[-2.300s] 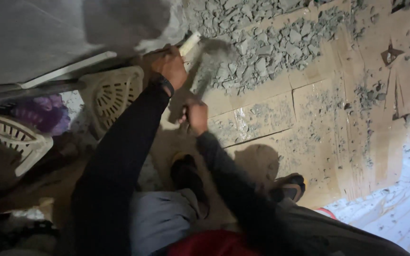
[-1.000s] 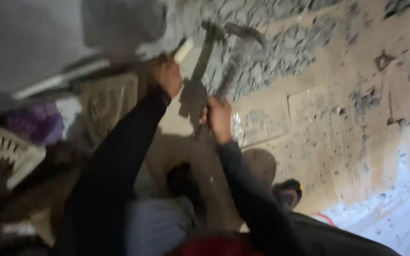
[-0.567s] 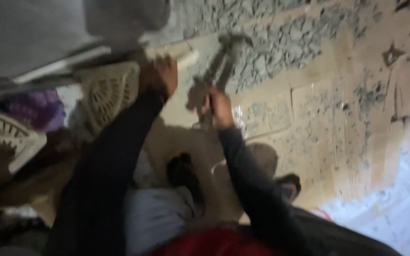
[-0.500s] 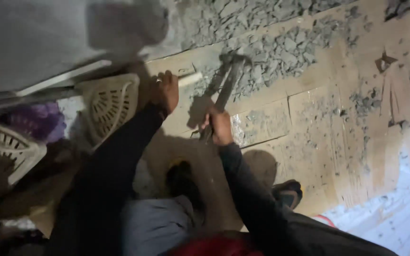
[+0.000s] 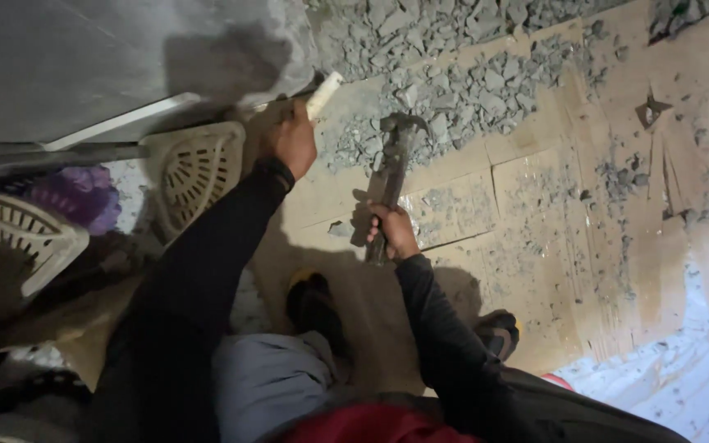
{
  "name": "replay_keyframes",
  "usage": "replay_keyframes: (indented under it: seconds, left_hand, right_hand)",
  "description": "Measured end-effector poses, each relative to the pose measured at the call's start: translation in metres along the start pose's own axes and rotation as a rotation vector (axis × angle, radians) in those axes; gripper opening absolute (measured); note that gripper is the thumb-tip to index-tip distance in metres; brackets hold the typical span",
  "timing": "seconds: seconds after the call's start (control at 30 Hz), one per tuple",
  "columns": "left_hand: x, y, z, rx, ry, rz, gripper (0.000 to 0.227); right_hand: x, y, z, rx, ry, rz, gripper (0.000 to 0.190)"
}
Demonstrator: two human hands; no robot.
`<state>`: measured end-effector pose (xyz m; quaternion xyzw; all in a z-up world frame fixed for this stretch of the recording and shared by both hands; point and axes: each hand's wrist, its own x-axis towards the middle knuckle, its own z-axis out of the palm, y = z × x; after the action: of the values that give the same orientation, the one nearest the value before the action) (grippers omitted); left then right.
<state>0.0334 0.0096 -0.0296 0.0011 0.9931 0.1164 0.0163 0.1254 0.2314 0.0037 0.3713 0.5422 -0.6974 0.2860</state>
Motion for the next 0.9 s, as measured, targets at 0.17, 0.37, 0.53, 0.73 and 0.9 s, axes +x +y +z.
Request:
replay_keyframes:
  seconds: [0.17,0.37,0.53,0.73,0.9]
  left_hand:
    - [0.001,-0.01,0.011,0.267,0.091,-0.038,0.033]
    - [-0.012,0.005,-0.051,0.09,0.028,0.035,0.032]
    - [-0.008,-0.011,-0.029,0.137,0.164,0.041,0.032]
    - [-0.013,-0.01,-0.034,0.305,0.257,-0.052,0.033]
    - [-0.015,-0.012,-0.028,0.283,0.213,-0.144,0.038]
  right_hand:
    - [-0.007,-0.004,0.001,-0.023,0.034,0.015,0.02]
    - [0.018,0.016,-0.017,-0.098,0.04,0.0,0.02]
    - [0.021,0.016,-0.019,-0.139,0.065,0.025,0.017]
    - [0.024,0.011,-0.024,-0.202,0.05,0.037,0.016]
    - [-0.004,-0.014,-0.017,-0.324,0.037,0.013,0.023]
